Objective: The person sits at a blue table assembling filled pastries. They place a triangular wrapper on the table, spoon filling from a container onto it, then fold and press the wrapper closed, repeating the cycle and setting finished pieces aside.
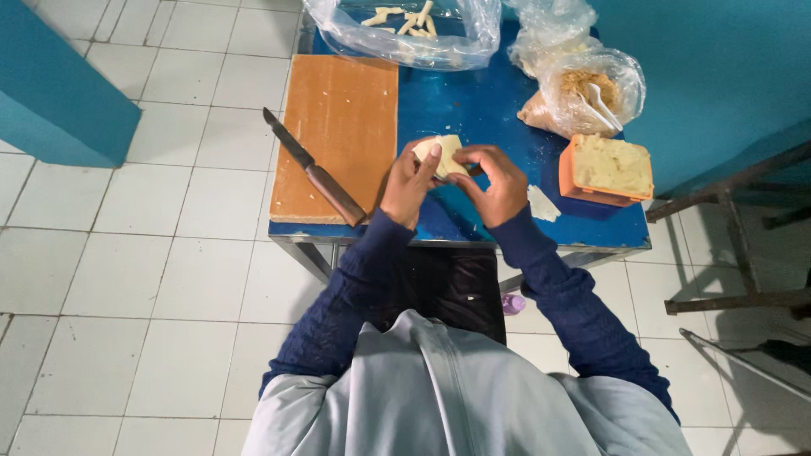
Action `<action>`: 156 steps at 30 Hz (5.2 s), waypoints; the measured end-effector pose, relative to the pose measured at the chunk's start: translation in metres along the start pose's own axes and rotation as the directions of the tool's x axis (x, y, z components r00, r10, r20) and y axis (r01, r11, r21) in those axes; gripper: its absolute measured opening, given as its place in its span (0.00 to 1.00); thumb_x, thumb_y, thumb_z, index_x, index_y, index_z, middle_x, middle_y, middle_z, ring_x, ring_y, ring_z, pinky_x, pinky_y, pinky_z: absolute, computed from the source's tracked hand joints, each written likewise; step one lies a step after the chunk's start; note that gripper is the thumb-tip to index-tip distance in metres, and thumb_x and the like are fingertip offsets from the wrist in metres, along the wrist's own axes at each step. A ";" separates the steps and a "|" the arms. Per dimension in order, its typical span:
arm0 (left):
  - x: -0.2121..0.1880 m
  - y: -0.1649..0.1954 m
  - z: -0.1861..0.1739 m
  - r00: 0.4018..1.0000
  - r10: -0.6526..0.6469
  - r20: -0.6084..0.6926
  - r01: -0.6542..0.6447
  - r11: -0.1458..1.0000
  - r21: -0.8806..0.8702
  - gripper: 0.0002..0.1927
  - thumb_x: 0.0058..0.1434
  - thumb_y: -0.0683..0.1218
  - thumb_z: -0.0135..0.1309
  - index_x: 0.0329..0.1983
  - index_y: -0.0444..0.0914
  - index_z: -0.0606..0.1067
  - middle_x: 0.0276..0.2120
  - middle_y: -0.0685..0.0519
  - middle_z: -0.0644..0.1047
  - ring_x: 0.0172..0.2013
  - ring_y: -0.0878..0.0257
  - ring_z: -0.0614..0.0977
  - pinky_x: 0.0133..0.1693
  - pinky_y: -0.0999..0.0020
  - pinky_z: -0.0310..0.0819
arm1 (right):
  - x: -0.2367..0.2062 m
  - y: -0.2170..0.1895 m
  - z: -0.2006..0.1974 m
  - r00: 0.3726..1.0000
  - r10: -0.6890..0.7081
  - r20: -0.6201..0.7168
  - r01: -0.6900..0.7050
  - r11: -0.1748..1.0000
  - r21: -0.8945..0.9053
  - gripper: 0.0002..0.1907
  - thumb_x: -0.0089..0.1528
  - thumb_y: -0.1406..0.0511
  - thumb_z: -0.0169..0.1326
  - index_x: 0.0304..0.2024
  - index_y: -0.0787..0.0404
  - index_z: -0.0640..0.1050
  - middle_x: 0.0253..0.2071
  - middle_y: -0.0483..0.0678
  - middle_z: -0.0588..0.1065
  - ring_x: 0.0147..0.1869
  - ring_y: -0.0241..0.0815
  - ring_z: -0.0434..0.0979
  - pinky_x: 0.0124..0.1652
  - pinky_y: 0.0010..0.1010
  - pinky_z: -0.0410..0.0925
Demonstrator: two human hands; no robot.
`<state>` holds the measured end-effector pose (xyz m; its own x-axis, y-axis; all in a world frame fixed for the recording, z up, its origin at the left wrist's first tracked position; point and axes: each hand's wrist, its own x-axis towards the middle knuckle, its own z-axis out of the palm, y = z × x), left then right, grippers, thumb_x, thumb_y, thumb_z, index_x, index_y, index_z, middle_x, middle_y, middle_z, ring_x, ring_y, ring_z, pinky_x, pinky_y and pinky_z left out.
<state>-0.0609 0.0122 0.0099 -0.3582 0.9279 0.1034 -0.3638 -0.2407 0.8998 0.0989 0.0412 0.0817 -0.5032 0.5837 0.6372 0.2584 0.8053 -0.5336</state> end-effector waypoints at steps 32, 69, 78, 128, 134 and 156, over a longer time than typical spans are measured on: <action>-0.058 -0.033 0.011 0.965 0.258 -0.039 -0.184 0.781 0.596 0.35 0.70 0.46 0.53 0.76 0.37 0.53 0.59 0.42 0.65 0.55 0.53 0.72 0.51 0.62 0.75 | 0.020 0.126 0.047 0.986 0.147 -0.082 -0.167 0.901 -0.400 0.24 0.56 0.65 0.64 0.52 0.63 0.70 0.41 0.57 0.74 0.43 0.61 0.76 0.40 0.50 0.68; -0.036 -0.059 0.016 0.986 0.061 -0.153 -0.075 0.994 -0.083 0.15 0.69 0.42 0.58 0.55 0.34 0.68 0.46 0.49 0.79 0.43 0.65 0.81 0.41 0.72 0.76 | -0.051 0.102 0.016 0.829 0.460 0.317 -0.558 0.716 0.420 0.09 0.68 0.65 0.58 0.46 0.64 0.82 0.37 0.44 0.81 0.38 0.31 0.79 0.39 0.24 0.72; -0.052 -0.042 0.012 0.971 -0.124 -0.203 0.075 0.969 -0.233 0.19 0.64 0.41 0.55 0.58 0.35 0.68 0.47 0.50 0.79 0.44 0.62 0.82 0.42 0.64 0.77 | -0.008 0.163 -0.001 0.858 0.512 -0.047 -0.460 0.805 0.375 0.05 0.70 0.67 0.57 0.45 0.63 0.81 0.37 0.46 0.80 0.36 0.35 0.78 0.40 0.29 0.70; -0.091 -0.023 0.010 0.993 -0.031 -0.116 -0.005 0.954 -0.301 0.20 0.72 0.46 0.47 0.63 0.34 0.62 0.54 0.45 0.75 0.53 0.59 0.79 0.53 0.63 0.76 | -0.024 0.077 0.000 0.964 -0.207 0.167 0.244 0.938 -0.247 0.08 0.63 0.73 0.58 0.45 0.61 0.80 0.49 0.50 0.80 0.52 0.51 0.79 0.50 0.40 0.71; -0.090 -0.022 0.010 0.987 -0.095 -0.132 0.033 0.912 -0.409 0.21 0.73 0.48 0.40 0.67 0.38 0.60 0.60 0.45 0.72 0.59 0.56 0.77 0.58 0.60 0.73 | -0.032 0.070 -0.003 0.963 -0.187 0.193 0.240 0.923 -0.303 0.09 0.63 0.73 0.58 0.46 0.61 0.81 0.49 0.49 0.79 0.51 0.51 0.78 0.50 0.40 0.70; -0.077 -0.026 0.021 0.993 -0.042 -0.112 0.006 0.953 -0.301 0.18 0.73 0.47 0.47 0.60 0.34 0.63 0.51 0.49 0.76 0.48 0.65 0.79 0.47 0.70 0.74 | -0.041 0.025 0.000 0.973 0.158 0.167 -0.172 0.982 0.076 0.05 0.66 0.67 0.59 0.43 0.62 0.82 0.41 0.48 0.81 0.41 0.40 0.83 0.40 0.28 0.72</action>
<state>-0.0060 -0.0470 -0.0128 -0.4368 0.8994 0.0171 -0.6084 -0.3093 0.7309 0.1258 0.0378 0.0421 -0.5865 0.6780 0.4431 0.2776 0.6822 -0.6764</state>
